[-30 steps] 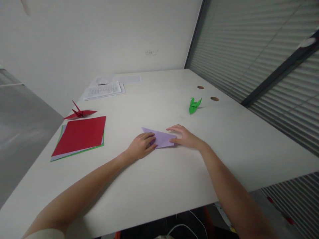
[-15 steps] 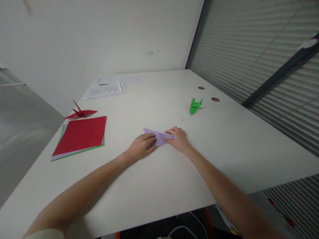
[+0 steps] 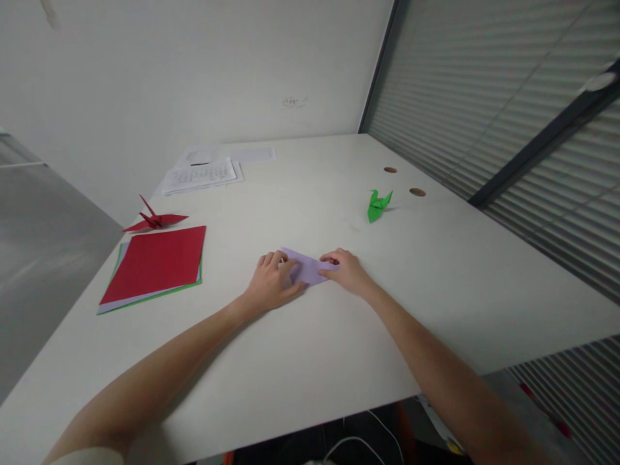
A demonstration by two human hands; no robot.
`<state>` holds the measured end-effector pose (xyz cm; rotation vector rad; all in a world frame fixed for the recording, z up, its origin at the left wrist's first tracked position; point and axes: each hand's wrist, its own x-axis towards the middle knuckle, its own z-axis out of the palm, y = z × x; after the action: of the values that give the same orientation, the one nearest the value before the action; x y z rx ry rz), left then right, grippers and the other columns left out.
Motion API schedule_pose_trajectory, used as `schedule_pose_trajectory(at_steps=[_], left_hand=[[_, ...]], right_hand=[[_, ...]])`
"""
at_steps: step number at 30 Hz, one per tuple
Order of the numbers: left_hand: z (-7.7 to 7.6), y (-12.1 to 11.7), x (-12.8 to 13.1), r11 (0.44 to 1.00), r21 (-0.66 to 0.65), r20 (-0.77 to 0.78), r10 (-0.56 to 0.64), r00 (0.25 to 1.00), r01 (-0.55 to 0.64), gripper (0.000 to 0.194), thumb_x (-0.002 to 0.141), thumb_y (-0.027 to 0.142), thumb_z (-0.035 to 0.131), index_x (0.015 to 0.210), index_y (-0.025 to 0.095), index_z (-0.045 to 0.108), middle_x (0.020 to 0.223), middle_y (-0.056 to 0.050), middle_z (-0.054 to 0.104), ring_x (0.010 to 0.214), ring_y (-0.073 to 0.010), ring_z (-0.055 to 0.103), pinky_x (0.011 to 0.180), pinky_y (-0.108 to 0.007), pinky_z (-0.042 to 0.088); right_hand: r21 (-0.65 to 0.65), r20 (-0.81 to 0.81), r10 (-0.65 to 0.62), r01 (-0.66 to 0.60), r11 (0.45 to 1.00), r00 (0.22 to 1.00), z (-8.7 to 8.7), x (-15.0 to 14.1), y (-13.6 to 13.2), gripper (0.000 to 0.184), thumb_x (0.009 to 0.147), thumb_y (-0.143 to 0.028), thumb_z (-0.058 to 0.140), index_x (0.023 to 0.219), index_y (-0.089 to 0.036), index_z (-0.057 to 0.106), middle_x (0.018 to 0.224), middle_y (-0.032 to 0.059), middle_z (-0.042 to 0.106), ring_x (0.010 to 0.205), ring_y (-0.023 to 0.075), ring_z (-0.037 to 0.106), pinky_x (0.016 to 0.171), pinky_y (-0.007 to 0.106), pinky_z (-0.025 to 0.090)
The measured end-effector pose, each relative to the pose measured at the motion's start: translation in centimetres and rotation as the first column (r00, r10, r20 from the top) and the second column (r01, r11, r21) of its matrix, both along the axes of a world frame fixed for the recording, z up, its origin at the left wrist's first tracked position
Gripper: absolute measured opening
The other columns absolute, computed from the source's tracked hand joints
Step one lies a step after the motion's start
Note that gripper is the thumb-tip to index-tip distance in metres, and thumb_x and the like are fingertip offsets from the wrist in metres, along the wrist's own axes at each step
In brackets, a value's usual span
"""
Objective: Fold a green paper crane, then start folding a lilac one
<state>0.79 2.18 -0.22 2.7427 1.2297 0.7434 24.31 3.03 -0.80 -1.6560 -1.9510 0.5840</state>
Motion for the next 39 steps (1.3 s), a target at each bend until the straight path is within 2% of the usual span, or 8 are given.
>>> schedule_pose_trajectory(at_steps=[10, 12, 17, 19, 25, 31, 36, 39], left_hand=[[-0.5, 0.3, -0.1, 0.974, -0.135, 0.001, 0.184, 0.983, -0.182, 0.062, 0.084, 0.062, 0.058, 0.127, 0.018, 0.05, 0.111, -0.012, 0.058, 0.102, -0.0282, 0.052, 0.09, -0.044, 0.04], [-0.6, 0.4, -0.1, 0.975, -0.139, 0.012, 0.174, 0.985, -0.171, 0.058, 0.084, 0.06, 0.059, 0.125, 0.019, 0.053, 0.109, -0.011, 0.059, 0.102, -0.0278, 0.052, 0.09, -0.044, 0.04], [-0.4, 0.3, -0.1, 0.994, -0.097, -0.027, 0.057, 0.998, -0.059, 0.041, 0.085, 0.049, 0.062, 0.116, 0.022, 0.062, 0.108, -0.01, 0.06, 0.101, -0.0274, 0.053, 0.089, -0.044, 0.042], [-0.4, 0.3, -0.1, 0.996, -0.085, -0.019, -0.001, 1.0, 0.0, 0.034, 0.088, 0.044, 0.06, 0.114, 0.022, 0.065, 0.111, -0.011, 0.059, 0.104, -0.0269, 0.053, 0.089, -0.044, 0.043], [-0.8, 0.7, -0.2, 0.983, -0.08, 0.093, -0.158, 0.983, 0.166, 0.024, 0.09, 0.032, 0.059, 0.109, 0.018, 0.065, 0.115, -0.012, 0.064, 0.109, -0.0249, 0.059, 0.093, -0.043, 0.045], [-0.7, 0.9, -0.5, 0.956, -0.064, 0.117, -0.278, 0.954, 0.286, 0.011, 0.093, 0.02, 0.054, 0.097, 0.018, 0.064, 0.097, -0.009, 0.069, 0.093, -0.0201, 0.063, 0.083, -0.035, 0.046], [-0.5, 0.5, -0.6, 0.944, 0.024, -0.035, -0.328, 0.944, 0.329, 0.019, 0.093, 0.013, 0.048, 0.085, 0.018, 0.064, 0.095, -0.008, 0.069, 0.087, -0.0192, 0.061, 0.078, -0.033, 0.044], [-0.4, 0.4, -0.6, 0.93, 0.043, -0.089, -0.36, 0.929, 0.365, 0.023, 0.094, 0.014, 0.045, 0.084, 0.018, 0.065, 0.097, -0.008, 0.069, 0.088, -0.0184, 0.061, 0.077, -0.032, 0.043]], right_hand=[[0.043, -0.355, 0.053, -0.04, 0.998, 0.933, -0.6, 1.0, 0.8, 0.012, 0.074, -0.029, 0.068, 0.078, -0.019, 0.063, 0.08, 0.0014, 0.064, 0.076, 0.0164, 0.059, 0.07, 0.03, 0.047], [0.045, -0.306, 0.04, -0.027, 0.999, 0.951, -0.4, 0.9, 0.7, 0.012, 0.076, -0.029, 0.067, 0.082, -0.019, 0.064, 0.083, 0.0028, 0.065, 0.078, 0.0172, 0.059, 0.073, 0.031, 0.047], [0.126, 0.085, -0.083, 0.072, 0.989, 0.993, -0.2, 0.5, -0.1, 0.019, 0.076, -0.029, 0.072, 0.094, -0.021, 0.071, 0.101, 0.0093, 0.065, 0.099, 0.0257, 0.056, 0.092, 0.042, 0.04], [0.118, 0.117, -0.06, 0.046, 0.992, 0.991, -0.3, 0.4, -0.2, 0.018, 0.078, -0.029, 0.071, 0.094, -0.022, 0.072, 0.1, 0.0089, 0.065, 0.098, 0.025, 0.056, 0.093, 0.043, 0.04], [0.108, -0.179, 0.116, -0.097, 0.989, 0.977, 0.0, 0.5, 0.0, 0.009, 0.077, -0.026, 0.068, 0.082, -0.019, 0.065, 0.087, 0.0042, 0.063, 0.082, 0.0174, 0.059, 0.082, 0.034, 0.046], [0.0, -0.437, 0.296, -0.329, 0.944, 0.849, 1.3, 0.6, -0.1, 0.03, 0.083, -0.047, 0.06, 0.079, -0.018, 0.067, 0.085, 0.0051, 0.068, 0.081, 0.0179, 0.062, 0.076, 0.033, 0.048], [0.13, -0.226, -0.002, 0.032, 0.991, 0.974, 0.4, 0.5, 0.2, 0.026, 0.076, -0.041, 0.071, 0.09, -0.018, 0.071, 0.092, 0.0099, 0.069, 0.087, 0.0216, 0.062, 0.083, 0.038, 0.048], [0.061, -0.255, 0.016, -0.001, 0.998, 0.967, 0.1, 0.5, 0.3, 0.019, 0.076, -0.036, 0.07, 0.082, -0.018, 0.072, 0.087, 0.0091, 0.071, 0.081, 0.0199, 0.064, 0.08, 0.036, 0.05]])
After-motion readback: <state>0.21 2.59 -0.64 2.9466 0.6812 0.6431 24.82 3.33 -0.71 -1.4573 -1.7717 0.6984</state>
